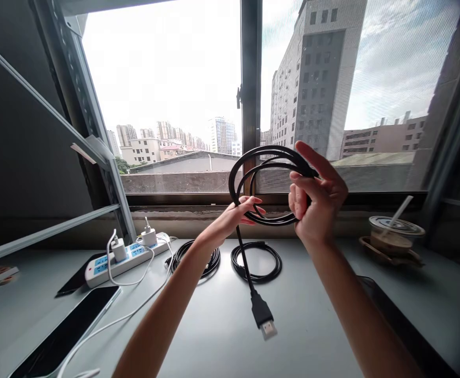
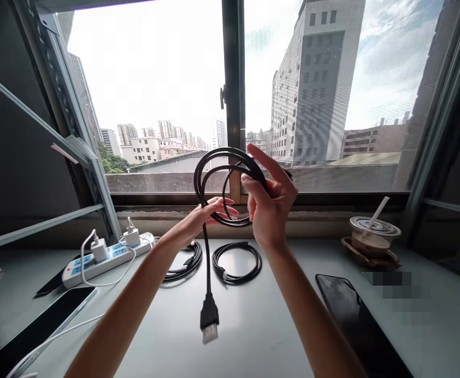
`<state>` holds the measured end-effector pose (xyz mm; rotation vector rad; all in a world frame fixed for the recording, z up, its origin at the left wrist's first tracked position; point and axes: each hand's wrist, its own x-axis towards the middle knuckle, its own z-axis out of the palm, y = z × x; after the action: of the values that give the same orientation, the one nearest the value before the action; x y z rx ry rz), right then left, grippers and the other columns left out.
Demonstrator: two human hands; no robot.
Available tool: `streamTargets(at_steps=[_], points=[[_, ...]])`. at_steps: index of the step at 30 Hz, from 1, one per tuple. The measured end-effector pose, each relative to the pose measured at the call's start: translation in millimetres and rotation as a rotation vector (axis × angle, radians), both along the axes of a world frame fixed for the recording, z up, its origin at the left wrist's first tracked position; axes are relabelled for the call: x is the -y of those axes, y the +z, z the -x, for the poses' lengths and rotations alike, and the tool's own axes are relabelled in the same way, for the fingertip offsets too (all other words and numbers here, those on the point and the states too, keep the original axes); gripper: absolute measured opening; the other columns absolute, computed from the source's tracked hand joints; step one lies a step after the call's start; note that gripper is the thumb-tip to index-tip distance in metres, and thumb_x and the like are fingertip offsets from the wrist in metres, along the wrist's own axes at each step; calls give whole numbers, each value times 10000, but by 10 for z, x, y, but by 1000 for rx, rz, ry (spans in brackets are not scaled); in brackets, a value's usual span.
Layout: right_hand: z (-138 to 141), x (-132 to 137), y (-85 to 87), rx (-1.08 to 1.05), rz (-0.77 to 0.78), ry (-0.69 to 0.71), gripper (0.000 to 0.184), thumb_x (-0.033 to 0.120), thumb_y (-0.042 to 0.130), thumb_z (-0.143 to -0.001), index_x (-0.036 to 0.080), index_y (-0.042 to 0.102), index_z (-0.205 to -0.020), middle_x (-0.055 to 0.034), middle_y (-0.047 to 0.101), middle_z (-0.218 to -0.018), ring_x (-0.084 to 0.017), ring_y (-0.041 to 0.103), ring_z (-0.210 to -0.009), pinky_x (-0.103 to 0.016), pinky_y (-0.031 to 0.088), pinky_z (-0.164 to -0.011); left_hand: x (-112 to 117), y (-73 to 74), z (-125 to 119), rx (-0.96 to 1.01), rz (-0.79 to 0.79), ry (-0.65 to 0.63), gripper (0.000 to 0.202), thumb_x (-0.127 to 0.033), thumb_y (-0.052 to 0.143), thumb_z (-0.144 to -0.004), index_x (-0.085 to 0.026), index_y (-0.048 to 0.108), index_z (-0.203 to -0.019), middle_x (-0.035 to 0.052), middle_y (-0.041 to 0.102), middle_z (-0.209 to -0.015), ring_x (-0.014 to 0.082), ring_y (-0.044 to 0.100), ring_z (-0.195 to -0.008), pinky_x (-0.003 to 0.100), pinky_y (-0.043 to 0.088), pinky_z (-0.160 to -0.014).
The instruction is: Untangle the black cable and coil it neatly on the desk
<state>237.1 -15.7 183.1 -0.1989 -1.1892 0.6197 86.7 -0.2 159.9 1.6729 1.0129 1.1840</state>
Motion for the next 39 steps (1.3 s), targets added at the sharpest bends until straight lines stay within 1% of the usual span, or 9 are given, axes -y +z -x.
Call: streamTargets(at_steps=[5, 10, 13, 16, 19, 24, 29, 33, 39], points=[[41, -209, -14, 160, 144, 57, 352, 219, 558, -702, 221, 610, -1050, 92, 515, -451, -50, 329, -286, -201, 256, -309, -40, 53, 46, 227, -161, 89, 310, -482, 479, -860, -174, 494, -828, 37, 670, -747, 179, 662, -775, 291, 489, -750], [65, -335, -42, 284, 180, -1, 265, 291, 548, -733, 182, 590, -971, 49, 613, -601, -43, 408, -323, -190, 343, -340, 64, 152, 81, 319, -326, 96, 331, -494, 589, -785, -191, 466, -829, -113, 337, -407, 129, 580, -453, 224, 475, -523], [59, -363, -74, 368, 197, -116, 244, 298, 546, -741, 180, 595, -950, 27, 628, -668, -56, 460, -353, -203, 378, -366, 138, 190, 115, 237, -405, 122, 293, -468, 616, -770, -204, 492, -799, -118, 315, -368, 99, 487, -338, 191, 381, -385], [70, -329, -102, 430, 109, -332, 266, 228, 569, -714, 207, 597, -977, 5, 638, -793, -84, 527, -464, -228, 422, -439, 205, 201, 130, 48, -523, 222, 206, -385, 644, -763, -209, 537, -772, -96, 408, -387, 73, 417, -285, 196, 271, -313], [120, -273, -126, 476, -59, -509, 336, 147, 572, -687, 219, 572, -1016, -29, 617, -945, -128, 578, -665, -262, 458, -567, 268, 189, 110, -124, -736, 368, 116, -306, 640, -765, -215, 610, -832, -55, 560, -525, 66, 448, -360, 204, 317, -362], [200, -250, -154, 451, -37, -482, 456, 143, 594, -676, 197, 453, -1106, -52, 590, -951, -142, 570, -697, -281, 467, -605, 366, 194, 90, -170, -1021, 644, 126, -278, 642, -767, -222, 669, -877, -31, 608, -599, 77, 470, -481, 214, 349, -477], [202, -332, -192, 549, 0, -511, 508, 203, 602, -701, 152, 460, -1186, -83, 603, -937, -183, 581, -758, -321, 481, -676, 411, 248, 141, -302, -1050, 575, 192, -305, 690, -734, -223, 690, -907, -31, 634, -637, 66, 471, -482, 195, 352, -479], [213, -407, -238, 735, -26, -569, 304, 139, 558, -719, 127, 609, -1018, -100, 620, -914, -207, 590, -829, -329, 456, -762, 383, 251, 149, -379, -1127, 523, 233, -353, 725, -697, -200, 694, -870, -27, 650, -607, 63, 486, -458, 186, 371, -470], [175, -371, -192, 776, -97, -654, 161, 131, 495, -785, 147, 654, -769, -54, 623, -731, -159, 563, -655, -268, 410, -638, 377, 240, 122, -281, -1273, 544, 178, -272, 742, -688, -197, 692, -841, -19, 701, -712, 87, 601, -569, 181, 445, -522]])
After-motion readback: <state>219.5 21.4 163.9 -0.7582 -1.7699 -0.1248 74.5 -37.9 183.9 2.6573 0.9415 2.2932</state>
